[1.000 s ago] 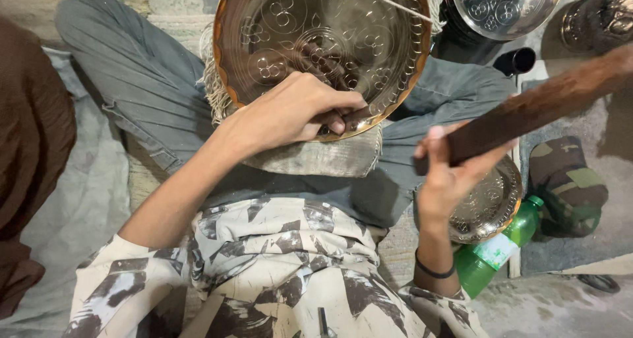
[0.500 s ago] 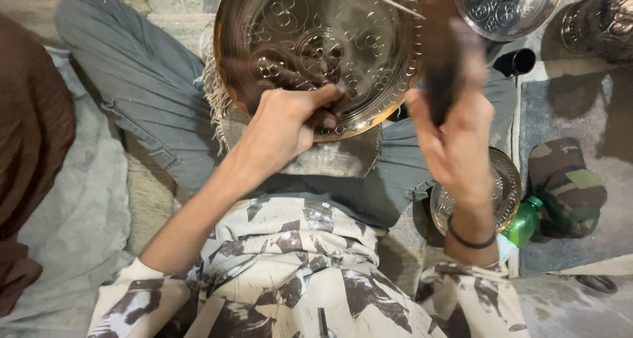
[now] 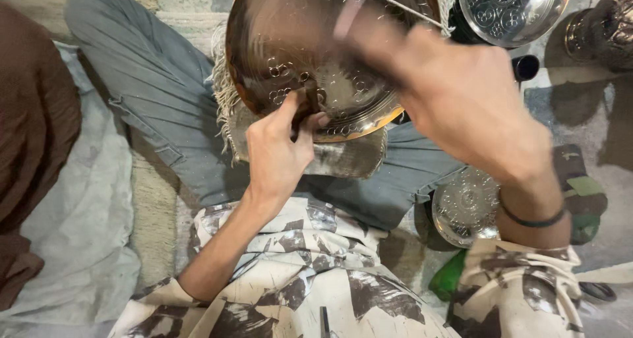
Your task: The person sits cross-legged and repeatedly hammers a small metal punch held against a decorative metal plate. The plate rests on a cushion on the lap while the person uses a wooden mallet to strike the punch and shape the surface.
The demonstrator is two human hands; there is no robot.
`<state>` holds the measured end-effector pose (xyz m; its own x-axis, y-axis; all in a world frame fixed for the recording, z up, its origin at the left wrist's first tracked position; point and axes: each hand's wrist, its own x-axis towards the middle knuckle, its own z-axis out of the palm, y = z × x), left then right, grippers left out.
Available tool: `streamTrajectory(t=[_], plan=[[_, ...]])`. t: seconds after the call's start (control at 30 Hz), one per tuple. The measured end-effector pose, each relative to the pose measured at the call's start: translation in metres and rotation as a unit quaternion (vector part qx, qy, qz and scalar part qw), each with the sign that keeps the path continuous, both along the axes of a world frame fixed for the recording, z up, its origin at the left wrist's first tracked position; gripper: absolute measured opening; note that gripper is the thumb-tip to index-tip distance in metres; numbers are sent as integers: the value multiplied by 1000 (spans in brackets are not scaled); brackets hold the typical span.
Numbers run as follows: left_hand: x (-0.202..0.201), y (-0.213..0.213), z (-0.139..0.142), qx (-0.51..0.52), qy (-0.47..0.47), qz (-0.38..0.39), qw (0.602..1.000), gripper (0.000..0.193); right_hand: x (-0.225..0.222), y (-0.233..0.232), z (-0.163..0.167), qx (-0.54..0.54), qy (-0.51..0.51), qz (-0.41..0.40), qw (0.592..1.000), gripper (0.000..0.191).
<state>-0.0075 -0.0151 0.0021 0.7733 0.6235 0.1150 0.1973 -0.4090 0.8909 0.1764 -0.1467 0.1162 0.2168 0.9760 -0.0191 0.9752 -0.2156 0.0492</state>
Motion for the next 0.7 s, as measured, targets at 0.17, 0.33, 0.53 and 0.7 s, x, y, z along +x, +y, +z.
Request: streamTrajectory(t=[0.17, 0.33, 0.53, 0.7], plan=[[2, 5, -4, 41, -45, -34, 998, 29, -6, -5, -5, 108, 98, -1, 989, 77], [6, 12, -11, 50, -43, -80, 995, 33, -16, -17, -14, 114, 131, -73, 982, 74], [8, 14, -12, 28, -40, -96, 994, 43, -20, -39, -33, 240, 172, -103, 950, 70], [8, 17, -9, 27, -27, -109, 993, 39, -22, -40, -39, 312, 321, -249, 859, 73]])
